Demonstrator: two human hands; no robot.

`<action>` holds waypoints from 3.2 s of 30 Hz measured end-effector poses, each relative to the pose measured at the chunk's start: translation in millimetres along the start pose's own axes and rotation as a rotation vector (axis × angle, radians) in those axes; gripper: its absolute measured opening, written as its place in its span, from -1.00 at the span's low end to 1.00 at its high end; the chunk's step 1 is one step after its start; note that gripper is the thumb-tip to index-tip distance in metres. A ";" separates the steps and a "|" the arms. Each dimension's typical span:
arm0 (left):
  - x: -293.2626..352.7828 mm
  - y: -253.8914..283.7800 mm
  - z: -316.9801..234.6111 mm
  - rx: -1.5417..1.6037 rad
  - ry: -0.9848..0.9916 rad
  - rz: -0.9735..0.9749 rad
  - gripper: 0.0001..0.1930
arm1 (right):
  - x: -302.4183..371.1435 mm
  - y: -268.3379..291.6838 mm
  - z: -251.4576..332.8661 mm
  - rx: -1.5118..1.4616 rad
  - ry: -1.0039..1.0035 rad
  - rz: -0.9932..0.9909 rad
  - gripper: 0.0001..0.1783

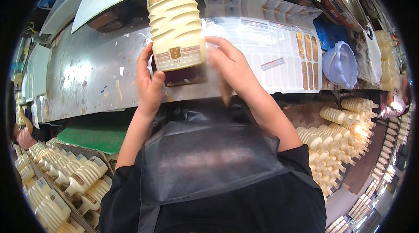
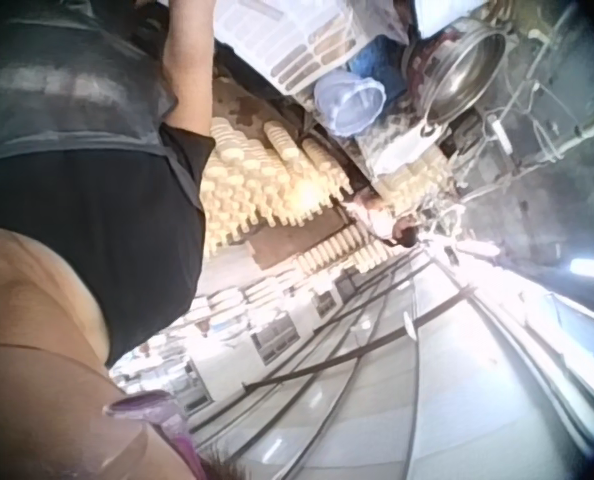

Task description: The person applies labels to cream-colored plastic bottles. They peel labels from a sheet, position them on the bottle, and smooth them down. The person handles multiple bottles and label sheets on a metal work surface.

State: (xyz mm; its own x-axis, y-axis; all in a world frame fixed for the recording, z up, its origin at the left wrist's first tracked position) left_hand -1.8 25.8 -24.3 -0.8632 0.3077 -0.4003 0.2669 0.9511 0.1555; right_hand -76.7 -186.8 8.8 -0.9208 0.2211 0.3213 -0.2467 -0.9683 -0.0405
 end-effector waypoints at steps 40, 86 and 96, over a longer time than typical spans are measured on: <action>-4.5 -22.7 13.7 0.117 0.218 -0.212 -0.53 | -12.9 -10.5 -22.0 0.088 0.093 -0.004 -0.47; -9.5 -23.2 -32.7 -0.585 -0.280 -0.167 -0.22 | 36.8 -42.1 58.6 0.761 0.566 -0.275 -0.79; -2.2 -0.5 -8.7 -0.445 -0.031 -0.045 -0.20 | 18.7 2.9 20.5 0.487 0.298 -0.309 -0.77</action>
State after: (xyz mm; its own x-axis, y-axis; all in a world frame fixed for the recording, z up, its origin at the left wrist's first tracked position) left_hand -3.7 24.5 -15.7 -0.8547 0.2731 -0.4414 0.0127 0.8611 0.5082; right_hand -88.4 -187.9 34.2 -0.8910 0.4530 -0.0294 -0.4128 -0.7816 0.4677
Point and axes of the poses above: each hand's wrist, its own x-axis away from the middle knuckle, its own y-axis out of the back of the hand, z = x × y, the point moved 3 cm from there along -x, towards the middle knuckle, and after that the axes turned 2 degrees about -z, right-handed, at the moved point
